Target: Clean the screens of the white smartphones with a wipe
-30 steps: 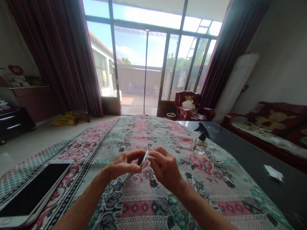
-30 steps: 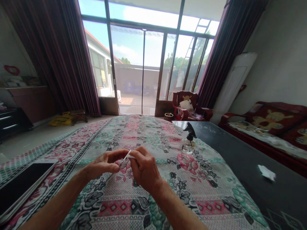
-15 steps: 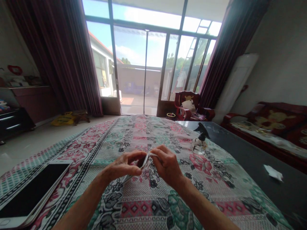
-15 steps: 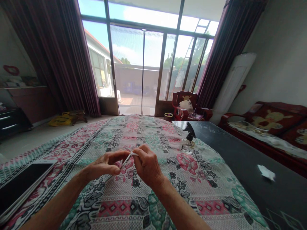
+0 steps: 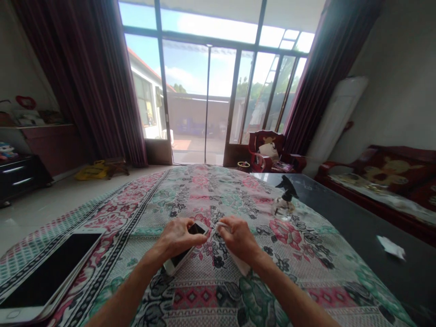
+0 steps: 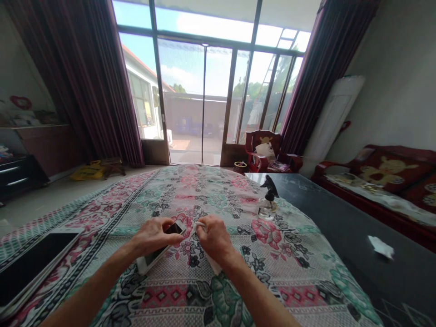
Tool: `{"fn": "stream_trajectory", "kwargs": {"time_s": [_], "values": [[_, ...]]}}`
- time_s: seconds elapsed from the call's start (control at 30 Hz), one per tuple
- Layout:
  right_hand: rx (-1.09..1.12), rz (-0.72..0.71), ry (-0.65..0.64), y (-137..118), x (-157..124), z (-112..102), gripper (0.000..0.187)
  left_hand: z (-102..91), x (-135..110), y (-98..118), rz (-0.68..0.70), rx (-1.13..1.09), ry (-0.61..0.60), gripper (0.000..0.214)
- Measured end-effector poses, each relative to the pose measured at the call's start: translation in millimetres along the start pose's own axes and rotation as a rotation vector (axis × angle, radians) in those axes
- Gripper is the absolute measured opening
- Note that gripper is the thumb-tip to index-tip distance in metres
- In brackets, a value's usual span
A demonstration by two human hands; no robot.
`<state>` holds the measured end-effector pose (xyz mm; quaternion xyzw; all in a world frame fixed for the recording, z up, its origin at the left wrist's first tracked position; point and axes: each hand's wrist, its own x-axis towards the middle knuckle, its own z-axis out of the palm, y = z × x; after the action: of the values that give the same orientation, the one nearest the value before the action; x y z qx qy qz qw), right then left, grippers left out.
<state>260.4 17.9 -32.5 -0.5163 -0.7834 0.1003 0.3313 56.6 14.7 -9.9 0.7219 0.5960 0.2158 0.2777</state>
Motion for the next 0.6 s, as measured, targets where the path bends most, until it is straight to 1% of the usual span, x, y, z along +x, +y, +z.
{"fn": "stream_trajectory", "kwargs": {"time_s": [0.07, 0.17, 0.23, 0.3, 0.4, 0.5, 0.53, 0.6], "values": [[0.007, 0.009, -0.034, -1.5, -0.7, 0.4, 0.016, 5.0, 1.1, -4.9, -0.061, 0.123, 0.078, 0.037], [-0.001, 0.027, -0.065, -3.1, -2.3, 0.2, 0.015, 11.7, 1.3, -9.9, -0.106, 0.258, 0.165, 0.048], [-0.008, 0.050, -0.092, -4.3, -3.7, -0.7, 0.015, 14.8, 0.9, -11.8, -0.113, 0.334, 0.206, 0.055], [-0.018, 0.070, -0.121, -6.3, -5.1, -1.9, 0.015, 16.0, 0.6, -13.4, -0.111, 0.368, 0.218, 0.057], [-0.061, 0.068, -0.133, -10.6, -7.8, -3.5, 0.015, 12.6, 0.5, -16.3, -0.090, 0.294, 0.208, 0.051], [-0.116, 0.057, -0.132, -16.3, -12.1, -5.3, 0.015, 5.1, -3.0, -23.2, -0.043, 0.155, 0.194, 0.039], [-0.131, 0.057, -0.144, -18.9, -14.2, -5.9, 0.015, 3.0, -5.5, -27.0, -0.027, 0.092, 0.194, 0.037], [-0.159, 0.062, -0.176, -25.4, -19.8, -6.8, 0.014, 1.3, -12.7, -37.2, -0.003, -0.104, 0.194, 0.032]]}}
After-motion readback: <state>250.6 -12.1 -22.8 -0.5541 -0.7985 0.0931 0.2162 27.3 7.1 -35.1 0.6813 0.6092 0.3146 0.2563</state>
